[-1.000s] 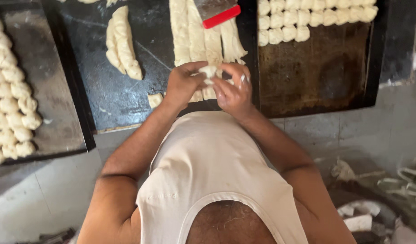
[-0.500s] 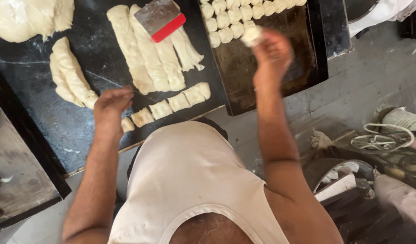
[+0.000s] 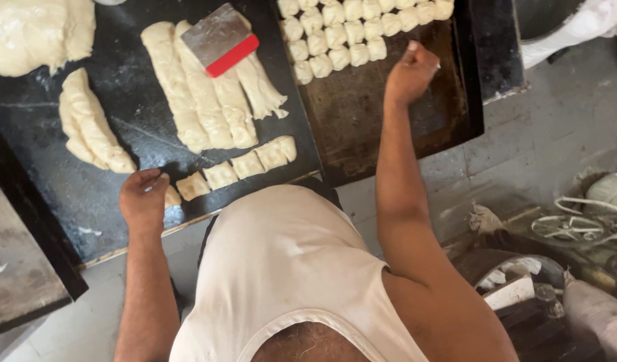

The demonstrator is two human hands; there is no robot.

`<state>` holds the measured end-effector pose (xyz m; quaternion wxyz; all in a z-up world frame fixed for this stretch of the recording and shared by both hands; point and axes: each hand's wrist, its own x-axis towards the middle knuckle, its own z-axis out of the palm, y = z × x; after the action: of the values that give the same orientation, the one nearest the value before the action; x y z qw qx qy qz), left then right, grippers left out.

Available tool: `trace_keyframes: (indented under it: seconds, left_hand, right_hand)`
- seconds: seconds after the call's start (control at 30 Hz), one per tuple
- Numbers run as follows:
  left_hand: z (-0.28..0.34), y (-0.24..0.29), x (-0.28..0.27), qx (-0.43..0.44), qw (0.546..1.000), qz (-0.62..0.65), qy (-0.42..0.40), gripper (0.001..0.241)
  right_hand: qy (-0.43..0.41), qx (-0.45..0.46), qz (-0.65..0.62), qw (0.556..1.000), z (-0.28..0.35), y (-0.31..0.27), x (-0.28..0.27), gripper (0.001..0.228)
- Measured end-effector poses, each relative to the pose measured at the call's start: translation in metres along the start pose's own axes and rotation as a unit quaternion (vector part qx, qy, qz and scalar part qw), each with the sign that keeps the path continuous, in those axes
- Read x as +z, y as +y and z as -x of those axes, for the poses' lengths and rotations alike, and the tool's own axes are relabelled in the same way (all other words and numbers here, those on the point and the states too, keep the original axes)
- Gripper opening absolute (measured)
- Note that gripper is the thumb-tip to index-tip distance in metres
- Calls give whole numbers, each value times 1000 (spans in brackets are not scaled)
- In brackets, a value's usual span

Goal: The person cuts a long strip of dough into small pieces using a red-handled scraper and then shapes each piece by hand into a twisted knot. The finished dough pieces are placed onto a metal tray to the right.

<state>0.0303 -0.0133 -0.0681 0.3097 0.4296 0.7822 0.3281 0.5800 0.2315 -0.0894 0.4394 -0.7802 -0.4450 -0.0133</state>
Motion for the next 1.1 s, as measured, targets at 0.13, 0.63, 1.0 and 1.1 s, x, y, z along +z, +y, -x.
trace_keyframes:
  seconds: [0.13, 0.63, 1.0, 1.1]
  left_hand:
    - [-1, -26, -3, 76, 994, -74, -38, 45]
    - [-26, 49, -35, -9, 926, 272, -260, 36]
    - [-12, 97, 7, -39, 889, 355, -286, 37]
    - [-6, 104, 13, -61, 872, 396, -281, 40]
  right_hand:
    - [-57, -225, -169, 958, 59, -75, -35, 17]
    - [-224, -324, -7, 919, 219, -125, -1, 21]
    - [-286, -373, -34, 882, 197, -152, 15, 17]
    - [-303, -380, -10, 874, 194, -140, 22, 13]
